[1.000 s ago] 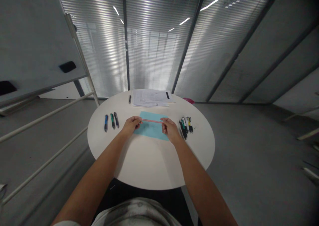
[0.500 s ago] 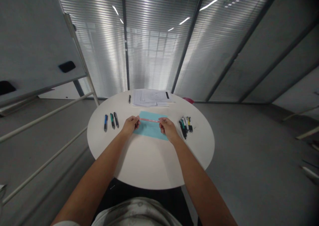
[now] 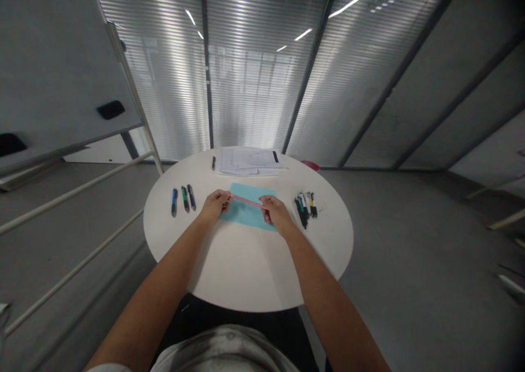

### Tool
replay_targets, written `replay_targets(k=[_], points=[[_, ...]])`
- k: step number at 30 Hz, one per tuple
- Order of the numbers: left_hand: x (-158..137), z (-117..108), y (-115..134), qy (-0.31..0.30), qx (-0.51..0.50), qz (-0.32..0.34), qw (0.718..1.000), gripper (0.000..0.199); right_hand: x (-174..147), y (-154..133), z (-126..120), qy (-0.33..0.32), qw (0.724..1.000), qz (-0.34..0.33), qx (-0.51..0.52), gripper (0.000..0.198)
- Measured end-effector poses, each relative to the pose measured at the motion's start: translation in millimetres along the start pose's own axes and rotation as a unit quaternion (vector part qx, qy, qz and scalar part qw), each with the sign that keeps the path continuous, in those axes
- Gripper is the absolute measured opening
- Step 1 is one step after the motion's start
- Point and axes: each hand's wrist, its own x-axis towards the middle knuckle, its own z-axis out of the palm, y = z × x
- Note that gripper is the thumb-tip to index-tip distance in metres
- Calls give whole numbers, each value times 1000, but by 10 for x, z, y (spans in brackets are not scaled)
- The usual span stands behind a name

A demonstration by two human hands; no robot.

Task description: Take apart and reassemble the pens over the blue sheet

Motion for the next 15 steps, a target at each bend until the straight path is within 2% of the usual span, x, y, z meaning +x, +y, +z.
replay_targets(k=[4, 11, 15], points=[[-9, 15, 27, 10, 0, -6, 1000, 35, 34, 22, -11, 28, 999, -8, 32, 35], [-18, 23, 48, 6, -12, -10, 1000, 35, -46, -54, 17, -10, 998, 33, 44, 38], [-23, 14, 31, 6, 1, -5, 1000, 36, -20, -60, -1, 4, 998, 24, 55, 30]])
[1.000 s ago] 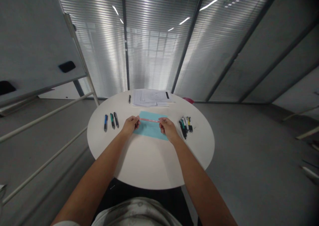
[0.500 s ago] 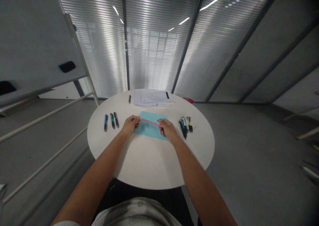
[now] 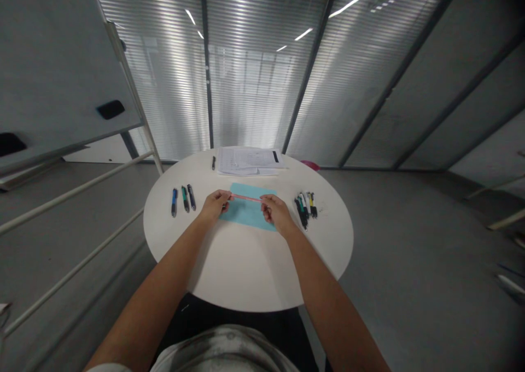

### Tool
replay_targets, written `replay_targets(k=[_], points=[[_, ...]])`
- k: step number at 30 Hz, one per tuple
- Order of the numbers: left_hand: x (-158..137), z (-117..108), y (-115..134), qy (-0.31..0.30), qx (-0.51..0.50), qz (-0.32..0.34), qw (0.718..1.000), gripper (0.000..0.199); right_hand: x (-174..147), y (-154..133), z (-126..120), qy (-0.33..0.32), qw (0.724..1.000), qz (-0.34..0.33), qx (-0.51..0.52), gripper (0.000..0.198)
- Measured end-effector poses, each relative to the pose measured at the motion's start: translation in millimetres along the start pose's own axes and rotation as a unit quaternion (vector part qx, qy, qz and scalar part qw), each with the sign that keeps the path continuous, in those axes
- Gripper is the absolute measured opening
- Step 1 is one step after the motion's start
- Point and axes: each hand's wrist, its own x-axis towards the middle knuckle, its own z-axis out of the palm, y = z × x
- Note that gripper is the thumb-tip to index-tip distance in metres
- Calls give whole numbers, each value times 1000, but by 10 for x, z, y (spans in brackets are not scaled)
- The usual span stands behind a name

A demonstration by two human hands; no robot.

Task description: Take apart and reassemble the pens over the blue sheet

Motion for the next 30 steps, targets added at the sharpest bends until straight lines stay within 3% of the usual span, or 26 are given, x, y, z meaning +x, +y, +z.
replay_targets(k=[5, 10, 17, 26, 30], points=[[14, -18, -22, -5, 15, 7, 1000, 35, 31, 41, -25, 2, 1000, -3, 18, 33], [10, -7, -7, -11, 12, 5, 1000, 36, -36, 17, 10, -26, 999, 9, -31, 35], [4, 9, 2, 2, 13, 1, 1000, 36, 39, 54, -14, -1, 1000, -15, -4, 33], [13, 1, -9, -4, 13, 6, 1000, 34, -32, 17, 15, -22, 999, -7, -27, 36], [14, -8, -17, -4, 18, 12, 1000, 33, 9, 30, 8, 6, 1000, -22, -16, 32]])
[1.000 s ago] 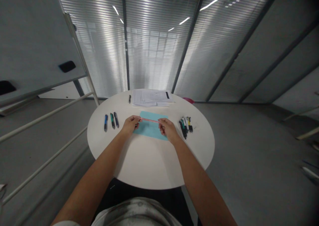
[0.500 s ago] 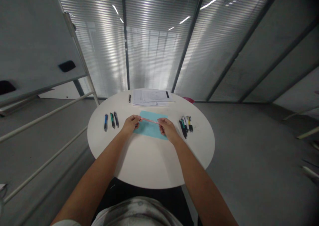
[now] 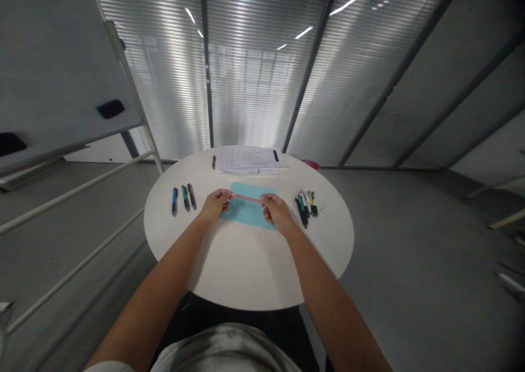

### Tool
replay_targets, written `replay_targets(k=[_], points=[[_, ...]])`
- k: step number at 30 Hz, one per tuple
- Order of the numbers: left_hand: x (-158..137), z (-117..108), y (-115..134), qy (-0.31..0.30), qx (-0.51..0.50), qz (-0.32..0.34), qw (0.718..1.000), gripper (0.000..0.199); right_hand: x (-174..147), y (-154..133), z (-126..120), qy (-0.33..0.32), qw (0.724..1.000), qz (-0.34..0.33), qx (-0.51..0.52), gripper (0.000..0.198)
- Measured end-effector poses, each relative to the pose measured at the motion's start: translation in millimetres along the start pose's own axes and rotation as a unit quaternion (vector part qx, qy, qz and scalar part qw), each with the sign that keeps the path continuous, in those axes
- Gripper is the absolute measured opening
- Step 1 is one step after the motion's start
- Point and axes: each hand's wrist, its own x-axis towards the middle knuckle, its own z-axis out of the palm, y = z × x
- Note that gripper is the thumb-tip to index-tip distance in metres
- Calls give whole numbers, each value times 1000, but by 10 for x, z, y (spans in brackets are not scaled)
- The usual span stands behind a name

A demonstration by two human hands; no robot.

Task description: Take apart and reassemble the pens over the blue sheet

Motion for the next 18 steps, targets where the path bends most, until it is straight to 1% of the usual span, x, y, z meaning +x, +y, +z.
replay_targets(k=[5, 11, 13, 15, 18], points=[[3, -11, -2, -2, 3, 1, 1000, 33, 38, 19, -25, 16, 999, -27, -2, 32], [2, -13, -7, 5, 5, -3, 1000, 35, 10, -17, -24, 12, 998, -45, 53, 36], [-2, -11, -3, 1, 7, -4, 1000, 35, 9, -19, -20, 4, 998, -31, 63, 36], [-7, -6, 5, -2, 9, -8, 1000, 35, 13, -12, -21, -4, 998, -2, 62, 35], [-12, 4, 20, -4, 9, -15, 1000, 36, 20, 11, -32, -5, 999, 24, 29, 38]])
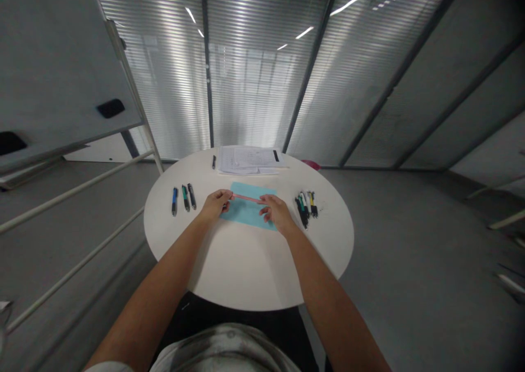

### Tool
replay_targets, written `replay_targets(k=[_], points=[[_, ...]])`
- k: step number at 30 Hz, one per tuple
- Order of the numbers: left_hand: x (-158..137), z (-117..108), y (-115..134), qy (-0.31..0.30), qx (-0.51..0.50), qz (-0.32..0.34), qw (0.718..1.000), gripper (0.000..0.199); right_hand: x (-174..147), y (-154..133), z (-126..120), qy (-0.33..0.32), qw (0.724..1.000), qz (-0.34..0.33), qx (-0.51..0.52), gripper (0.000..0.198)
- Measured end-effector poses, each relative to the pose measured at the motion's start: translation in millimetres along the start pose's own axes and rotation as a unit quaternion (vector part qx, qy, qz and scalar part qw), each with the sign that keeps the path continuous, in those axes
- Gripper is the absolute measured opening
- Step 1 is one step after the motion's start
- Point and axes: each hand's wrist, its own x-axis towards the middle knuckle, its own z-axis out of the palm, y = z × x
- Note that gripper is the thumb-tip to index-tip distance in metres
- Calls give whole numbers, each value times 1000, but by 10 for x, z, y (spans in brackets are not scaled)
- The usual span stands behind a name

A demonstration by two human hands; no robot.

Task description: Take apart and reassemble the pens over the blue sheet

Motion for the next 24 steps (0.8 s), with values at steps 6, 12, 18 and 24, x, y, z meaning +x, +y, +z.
replay_targets(k=[6, 12, 18, 24], points=[[5, -3, -3, -7, -14, 2, 1000, 36, 25, 33, -13, 12, 999, -25, -40, 29], [8, -6, -3, 6, -17, -1, 1000, 35, 42, 28, 7, 34, 997, -65, -17, 31], [1, 2, 13, 20, -11, -8, 1000, 30, 44, 26, -8, 29, 995, -88, 39, 27], [5, 2, 16, 32, -22, -27, 999, 31, 46, 7, -22, 35, 992, -94, 82, 24]])
